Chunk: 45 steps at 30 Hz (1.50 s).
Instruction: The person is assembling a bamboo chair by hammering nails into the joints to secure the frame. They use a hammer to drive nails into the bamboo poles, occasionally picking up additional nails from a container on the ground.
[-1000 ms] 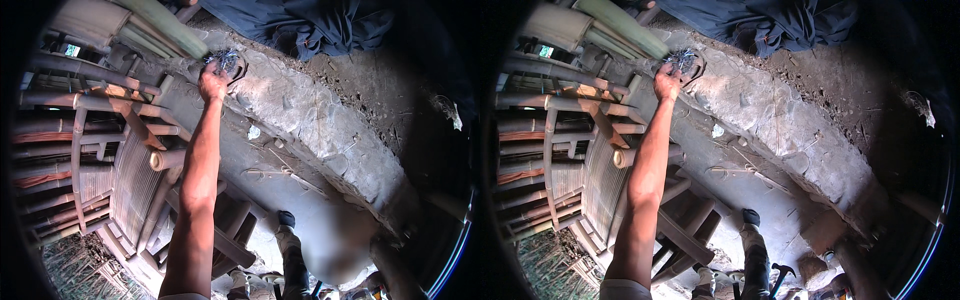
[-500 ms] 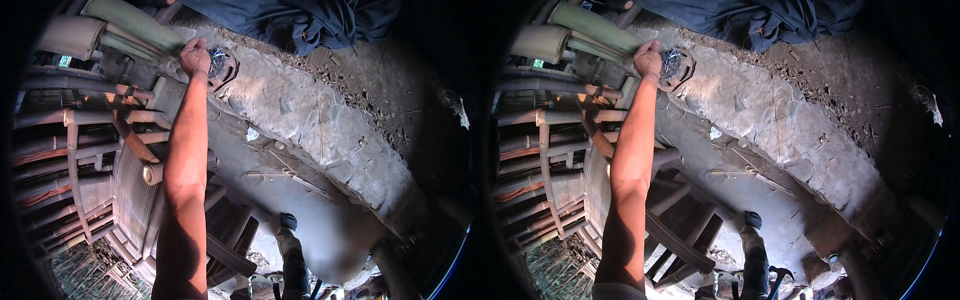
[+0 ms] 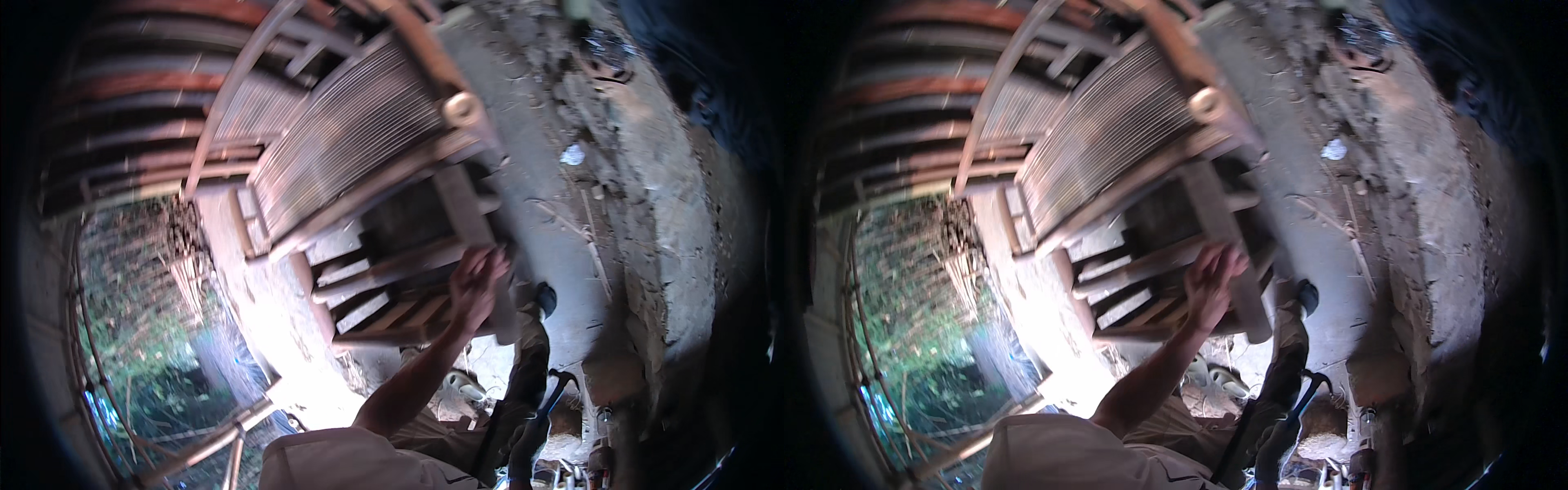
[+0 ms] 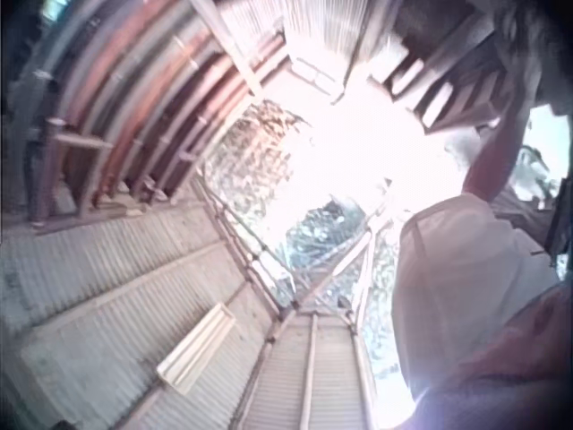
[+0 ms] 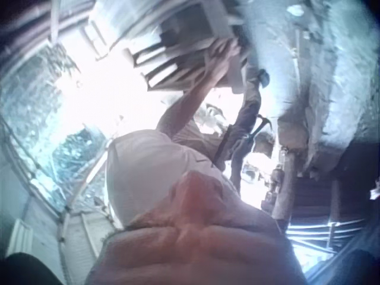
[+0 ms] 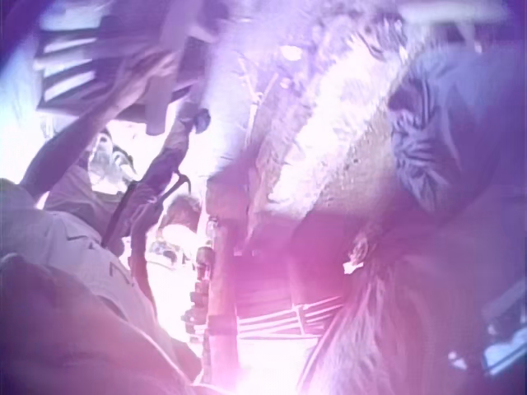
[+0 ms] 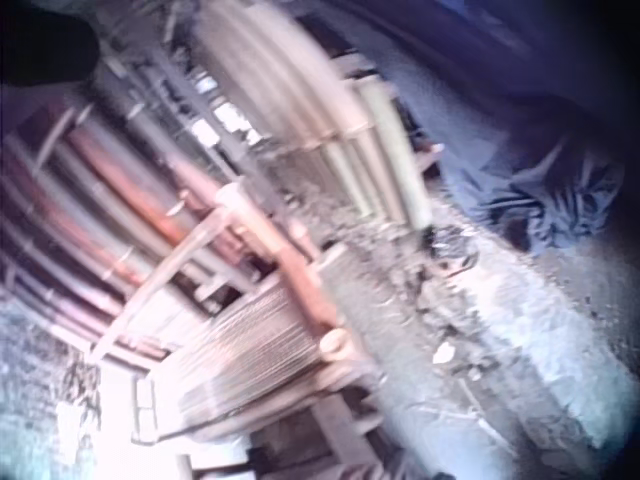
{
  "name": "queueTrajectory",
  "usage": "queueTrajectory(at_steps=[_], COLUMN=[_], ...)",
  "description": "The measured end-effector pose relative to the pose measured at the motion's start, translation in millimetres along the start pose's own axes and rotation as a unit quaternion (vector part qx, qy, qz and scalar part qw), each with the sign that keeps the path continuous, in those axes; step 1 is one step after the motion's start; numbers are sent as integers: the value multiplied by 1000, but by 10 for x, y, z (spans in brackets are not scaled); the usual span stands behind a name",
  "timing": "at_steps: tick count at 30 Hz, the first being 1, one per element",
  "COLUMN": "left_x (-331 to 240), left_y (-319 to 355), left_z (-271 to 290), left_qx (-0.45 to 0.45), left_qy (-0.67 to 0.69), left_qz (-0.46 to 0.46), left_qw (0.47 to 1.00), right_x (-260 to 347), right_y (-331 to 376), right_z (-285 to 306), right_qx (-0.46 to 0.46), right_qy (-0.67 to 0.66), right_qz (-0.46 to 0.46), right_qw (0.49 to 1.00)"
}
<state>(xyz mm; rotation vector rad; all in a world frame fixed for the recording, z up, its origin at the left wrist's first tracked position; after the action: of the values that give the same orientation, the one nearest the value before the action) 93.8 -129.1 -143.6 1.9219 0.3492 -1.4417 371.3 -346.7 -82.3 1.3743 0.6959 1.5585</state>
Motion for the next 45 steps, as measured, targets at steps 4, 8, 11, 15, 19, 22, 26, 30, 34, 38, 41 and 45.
queueTrajectory(at_steps=[4, 8, 11, 15, 19, 22, 26, 30, 34, 38, 41, 45], left_x=[1218, 1070, 1219, 1520, 1154, 1190, 1165, 1139, 962, 886, 1041, 1036], left_y=[1770, 2467, 2680, 2706, 2296, 2429, 2452, 2499, 2454, 2464, 2520, 2573], left_z=[3936, 5676, 6734, 7198, 6612, 6591, 6565, 6581, 6512, 6491, 6526, 6493], left_qx=[-130, -236, -78, -67, -59, -131, -170, -175, -181, -164, -193, -180], left_qy=[-504, -517, -543, -434, -295, -309, -305, -295, -274, -262, -281, -277], left_qz=[-137, 60, 237, 156, 145, 131, 98, 93, 107, 116, 96, 92], left_qw=[843, 821, 802, 885, 943, 933, 932, 935, 939, 944, 935, 939], right_x=[-341, -804, -954, -1524, -1605, -1580, -1815, -2069, -2120, -2159, -2192, -2206], right_y=[412, 876, 1585, 2006, 1886, 1965, 1890, 1830, 1814, 1789, 1797, 1666], right_z=[-424, -1441, -2289, -3315, -4416, -5155, -5775, -5927, -5896, -5853, -5833, -5945], right_qx=[102, 156, 194, 301, 342, 346, 320, 348, 352, 326, 395, 325], right_qy=[154, 208, 210, 213, 156, 114, 80, 156, 157, 159, 189, 188], right_qz=[113, 98, 50, 244, 155, 114, 141, 112, 105, 136, 121, 206], right_qw=[976, 961, 957, 897, 914, 924, 933, 918, 917, 922, 891, 904])
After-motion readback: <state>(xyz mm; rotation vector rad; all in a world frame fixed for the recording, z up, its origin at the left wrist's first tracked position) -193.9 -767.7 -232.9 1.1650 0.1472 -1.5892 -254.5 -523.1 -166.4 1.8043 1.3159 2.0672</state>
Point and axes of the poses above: each hand's wrist, its own y-axis away from the middle knuckle, its own z-axis out of the back of the hand, x = y × z, the point moved 1 cm from there along -y, towards the middle knuckle, and after that the axes turned 4 degrees about -y, right-handed, at the moved point
